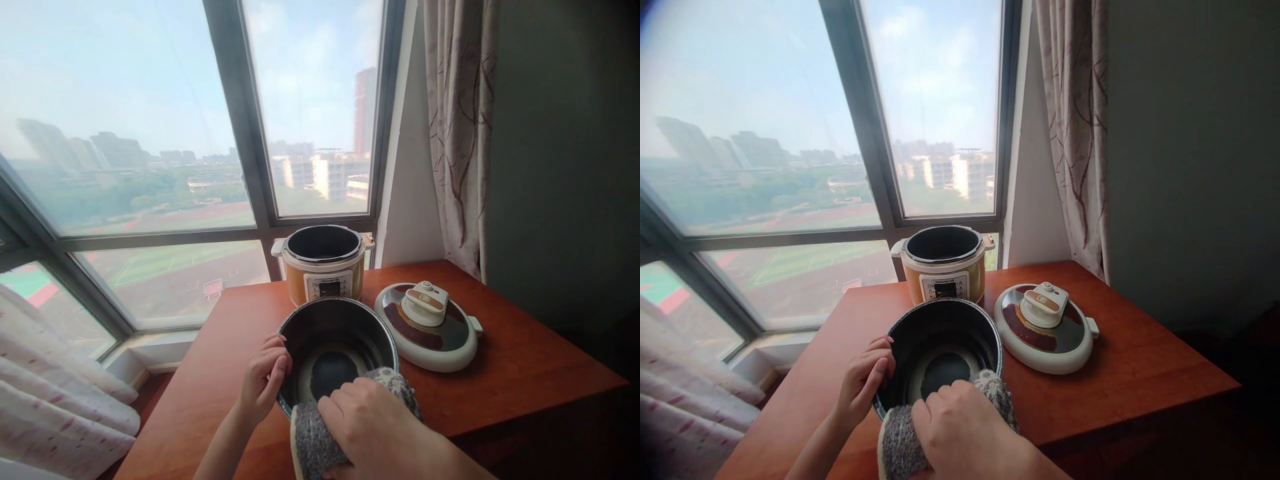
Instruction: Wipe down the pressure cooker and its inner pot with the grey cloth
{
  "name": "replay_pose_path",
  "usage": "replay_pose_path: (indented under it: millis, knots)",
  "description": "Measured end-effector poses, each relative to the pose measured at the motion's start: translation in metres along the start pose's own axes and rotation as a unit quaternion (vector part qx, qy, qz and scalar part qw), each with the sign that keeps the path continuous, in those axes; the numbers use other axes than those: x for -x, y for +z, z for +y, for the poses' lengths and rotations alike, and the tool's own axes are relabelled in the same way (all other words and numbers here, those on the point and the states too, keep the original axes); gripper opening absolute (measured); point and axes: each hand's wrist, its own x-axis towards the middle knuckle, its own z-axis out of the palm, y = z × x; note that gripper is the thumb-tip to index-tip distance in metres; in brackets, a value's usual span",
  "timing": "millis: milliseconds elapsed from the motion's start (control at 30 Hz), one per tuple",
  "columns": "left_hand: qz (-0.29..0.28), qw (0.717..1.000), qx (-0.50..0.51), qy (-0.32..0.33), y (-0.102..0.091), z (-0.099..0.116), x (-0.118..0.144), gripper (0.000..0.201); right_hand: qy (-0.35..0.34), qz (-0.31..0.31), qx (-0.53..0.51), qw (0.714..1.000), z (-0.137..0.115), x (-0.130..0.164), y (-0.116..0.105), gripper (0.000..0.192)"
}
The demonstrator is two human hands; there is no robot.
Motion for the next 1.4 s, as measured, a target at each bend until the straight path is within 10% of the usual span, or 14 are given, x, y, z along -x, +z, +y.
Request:
replay_pose_path:
  millis: [333,833,1067,1400]
  knots:
    - [-0.004,1.000,0.016,0.017,0.001,-0.006,0.003,0.041,-0.056,-0.031,-0.160,0.985,0.070,0.036,-0.019,0.042]
    - [0.068,0.978,-0.195,0.004,0.033,0.069,0.040,0.025,-0.032,-0.002,0.036,0.999,0.011,0.001,0.009,0.010]
    - [0.060,0.983,-0.173,0.025,0.021,0.056,0.030,0.029,-0.036,0.086,0.049,0.994,0.008,0.006,0.022,0.022]
    - [0.010,0.996,-0.062,0.061,0.004,0.028,0.023,0.031,-0.053,0.038,-0.141,0.988,0.080,0.036,-0.005,0.029]
